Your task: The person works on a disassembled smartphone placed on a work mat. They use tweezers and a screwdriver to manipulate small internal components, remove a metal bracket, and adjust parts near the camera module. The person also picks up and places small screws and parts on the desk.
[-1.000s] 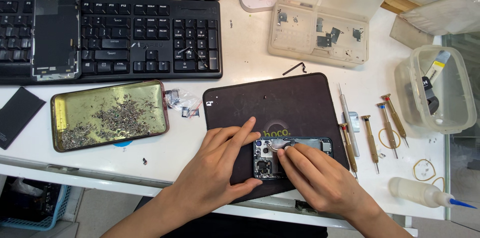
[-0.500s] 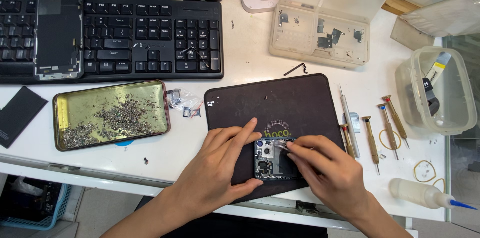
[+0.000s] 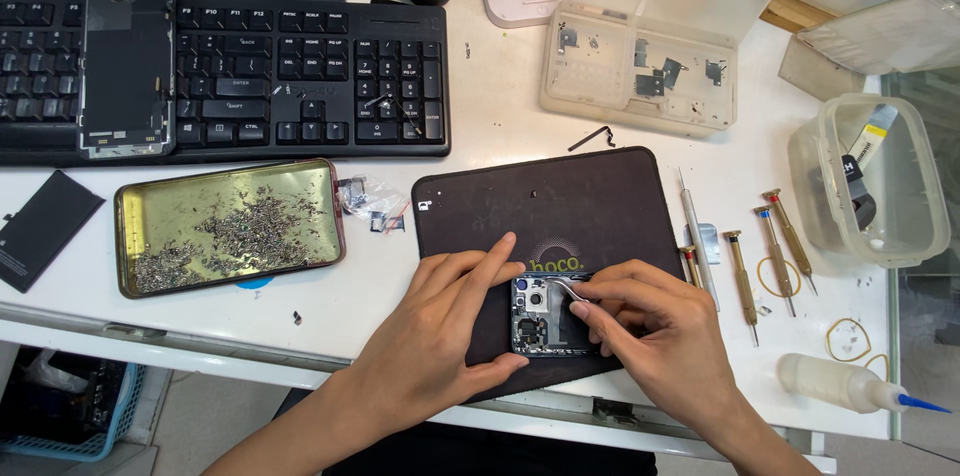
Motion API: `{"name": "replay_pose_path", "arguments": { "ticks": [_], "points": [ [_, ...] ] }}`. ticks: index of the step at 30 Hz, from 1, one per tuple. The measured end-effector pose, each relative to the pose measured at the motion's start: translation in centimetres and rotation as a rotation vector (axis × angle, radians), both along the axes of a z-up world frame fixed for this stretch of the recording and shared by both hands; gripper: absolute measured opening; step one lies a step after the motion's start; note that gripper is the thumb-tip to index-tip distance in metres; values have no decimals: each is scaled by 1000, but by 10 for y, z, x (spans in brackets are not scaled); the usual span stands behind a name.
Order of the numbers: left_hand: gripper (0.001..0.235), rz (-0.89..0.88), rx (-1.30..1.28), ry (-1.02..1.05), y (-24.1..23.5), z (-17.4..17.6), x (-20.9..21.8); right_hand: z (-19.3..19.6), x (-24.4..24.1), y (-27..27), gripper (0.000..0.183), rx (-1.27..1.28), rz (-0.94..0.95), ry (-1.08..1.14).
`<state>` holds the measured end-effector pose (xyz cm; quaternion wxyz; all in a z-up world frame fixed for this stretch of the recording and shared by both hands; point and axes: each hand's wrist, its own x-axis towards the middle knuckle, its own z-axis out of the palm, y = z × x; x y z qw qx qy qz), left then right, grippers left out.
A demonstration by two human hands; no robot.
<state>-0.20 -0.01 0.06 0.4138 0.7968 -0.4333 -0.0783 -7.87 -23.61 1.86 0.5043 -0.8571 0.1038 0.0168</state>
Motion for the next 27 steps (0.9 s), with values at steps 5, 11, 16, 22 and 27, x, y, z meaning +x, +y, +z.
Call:
{"name": "replay_pose_path", "arguments": {
  "ticks": [5,11,16,22,27],
  "points": [
    [109,2,10,11,-1,-1,0,-5,2,-1,22,39,7,8],
    [109,0,10,5,-1,-3,-1,-6,3,0,19,49,2,13],
    [108,-2,8,-2,-1,-3,0,-7,5,-1,17,47,2,9],
    [106,-9,6,-12,0,3,0,-8,-15,-15,14,190,-32,-101],
    [101,-29,-53,-160,-1,16,-4,-8,-89,-43,16,208,-23,-247]
  ]
}}
